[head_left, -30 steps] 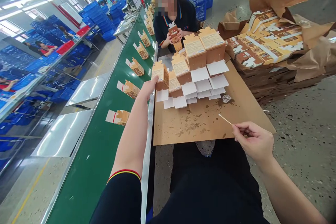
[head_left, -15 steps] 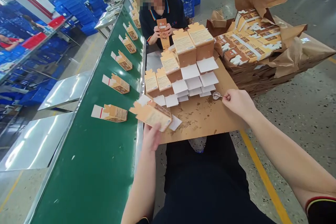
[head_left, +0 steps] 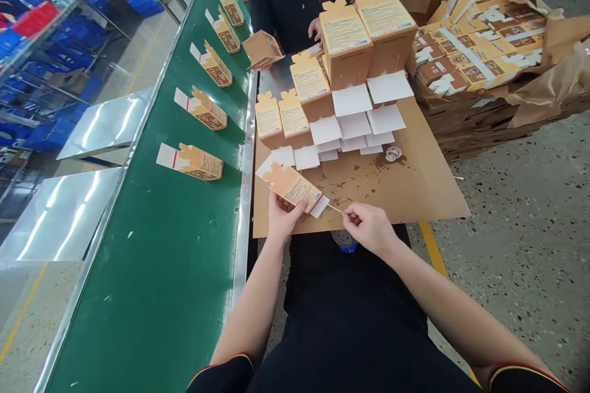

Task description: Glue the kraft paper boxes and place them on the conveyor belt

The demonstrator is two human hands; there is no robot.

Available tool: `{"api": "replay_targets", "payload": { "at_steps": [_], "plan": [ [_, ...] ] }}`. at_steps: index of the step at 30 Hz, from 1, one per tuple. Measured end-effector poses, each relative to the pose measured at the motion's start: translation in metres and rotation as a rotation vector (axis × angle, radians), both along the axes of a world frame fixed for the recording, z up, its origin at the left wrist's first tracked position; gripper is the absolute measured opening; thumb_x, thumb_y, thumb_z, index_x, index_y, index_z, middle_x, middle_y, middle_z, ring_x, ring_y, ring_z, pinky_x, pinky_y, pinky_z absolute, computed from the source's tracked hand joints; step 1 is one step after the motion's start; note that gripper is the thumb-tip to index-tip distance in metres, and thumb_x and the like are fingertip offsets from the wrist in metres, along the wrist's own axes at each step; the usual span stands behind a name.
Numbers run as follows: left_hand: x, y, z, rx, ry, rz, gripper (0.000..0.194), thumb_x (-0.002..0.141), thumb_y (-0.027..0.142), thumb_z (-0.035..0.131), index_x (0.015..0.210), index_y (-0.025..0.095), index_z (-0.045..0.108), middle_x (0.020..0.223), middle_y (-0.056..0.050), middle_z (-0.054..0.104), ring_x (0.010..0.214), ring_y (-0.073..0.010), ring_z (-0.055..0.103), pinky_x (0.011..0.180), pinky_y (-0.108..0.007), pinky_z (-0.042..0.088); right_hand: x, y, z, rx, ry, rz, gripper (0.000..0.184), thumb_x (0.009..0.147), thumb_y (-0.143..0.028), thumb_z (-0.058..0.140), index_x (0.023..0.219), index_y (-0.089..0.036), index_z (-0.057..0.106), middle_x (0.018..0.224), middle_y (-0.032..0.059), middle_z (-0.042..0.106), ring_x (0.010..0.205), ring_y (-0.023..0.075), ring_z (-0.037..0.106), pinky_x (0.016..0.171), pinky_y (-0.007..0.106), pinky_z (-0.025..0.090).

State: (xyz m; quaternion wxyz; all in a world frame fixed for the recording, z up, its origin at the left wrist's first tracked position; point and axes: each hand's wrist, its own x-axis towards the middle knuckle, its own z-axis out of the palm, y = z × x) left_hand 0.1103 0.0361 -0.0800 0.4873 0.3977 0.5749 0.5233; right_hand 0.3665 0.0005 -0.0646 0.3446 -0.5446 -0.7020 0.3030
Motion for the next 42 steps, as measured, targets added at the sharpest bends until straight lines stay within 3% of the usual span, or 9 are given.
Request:
{"api": "replay_targets", "payload": {
  "at_steps": [7,12,17,22,26,30,35,38,42],
  "plan": [
    [0.002,0.002,0.001,0.006,-0.007,-0.005,0.08,0.067,0.052,0.107,0.129,0.026,0.062,0.132,-0.014,0.077,0.122,-0.0325,0.08,0.109,-0.05,0.065,-0.013,0.011,-0.01,0.053,-0.036,0.095,0.024,0.091,-0.016,0.058,0.071,-0.026,0.052,0.064,0.0,0.065,0.057,0.0165,0.06,0.057,0.029,0.049],
    [0.013,-0.01,-0.001,0.05,0.117,0.012,0.081,0.068,0.042,0.106,0.132,0.027,0.058,0.136,-0.014,0.073,0.133,-0.0345,0.074,0.113,-0.049,0.061,0.018,0.0,0.003,0.065,0.073,-0.085,0.02,0.098,-0.027,0.063,0.079,-0.026,0.067,0.07,0.0006,0.072,0.061,0.017,0.068,0.062,0.029,0.058],
    [0.027,-0.029,-0.013,0.065,0.311,0.054,0.085,0.069,0.036,0.103,0.136,0.029,0.052,0.131,-0.014,0.075,0.129,-0.0374,0.076,0.102,-0.046,0.064,0.048,-0.02,0.016,0.056,0.134,-0.244,0.017,0.096,-0.031,0.07,0.079,-0.027,0.073,0.068,-0.0004,0.072,0.057,0.0165,0.068,0.059,0.028,0.061],
    [0.031,-0.029,-0.021,0.057,0.371,0.061,0.082,0.071,0.038,0.101,0.134,0.031,0.049,0.122,-0.012,0.078,0.117,-0.0371,0.08,0.093,-0.046,0.066,0.05,-0.033,0.023,0.045,0.159,-0.298,0.021,0.097,-0.034,0.072,0.078,-0.026,0.074,0.066,0.0008,0.072,0.054,0.0165,0.067,0.055,0.028,0.06],
    [0.027,-0.027,-0.019,0.089,0.359,0.082,0.086,0.067,0.038,0.104,0.134,0.032,0.051,0.128,-0.013,0.077,0.126,-0.0379,0.078,0.104,-0.05,0.065,0.046,-0.034,0.02,0.051,0.197,-0.291,0.026,0.098,-0.042,0.075,0.077,-0.026,0.074,0.065,0.0009,0.071,0.053,0.0167,0.066,0.054,0.029,0.059],
    [-0.016,-0.033,-0.007,0.137,0.359,0.28,0.091,0.067,0.044,0.107,0.137,0.031,0.05,0.138,-0.015,0.072,0.132,-0.0373,0.076,0.117,-0.059,0.061,0.047,-0.034,0.015,0.048,0.238,-0.346,0.03,0.099,-0.046,0.076,0.077,-0.025,0.075,0.062,0.0007,0.069,0.05,0.0166,0.064,0.051,0.029,0.058],
    [-0.125,-0.037,0.014,0.263,0.309,0.613,0.109,0.06,0.043,0.11,0.143,0.029,0.041,0.162,-0.02,0.059,0.147,-0.0364,0.068,0.124,-0.06,0.056,0.049,-0.033,0.009,0.031,0.248,-0.328,0.033,0.098,-0.051,0.079,0.078,-0.024,0.077,0.063,0.0015,0.071,0.05,0.0169,0.066,0.051,0.03,0.06],
    [-0.178,-0.038,0.015,0.209,0.345,0.71,0.102,0.06,0.038,0.109,0.134,0.028,0.04,0.15,-0.019,0.066,0.139,-0.0339,0.073,0.123,-0.06,0.056,0.047,-0.024,0.006,0.018,0.246,-0.254,0.033,0.099,-0.051,0.08,0.08,-0.024,0.079,0.064,0.0019,0.073,0.051,0.0171,0.068,0.052,0.029,0.061],
    [-0.209,-0.032,0.003,0.064,0.375,0.722,0.09,0.062,0.028,0.106,0.12,0.028,0.038,0.132,-0.014,0.071,0.128,-0.0308,0.078,0.121,-0.059,0.058,0.041,-0.011,0.006,0.029,0.243,-0.192,0.031,0.099,-0.051,0.081,0.083,-0.025,0.08,0.066,0.0015,0.073,0.053,0.0182,0.07,0.055,0.031,0.063]
  ]
}}
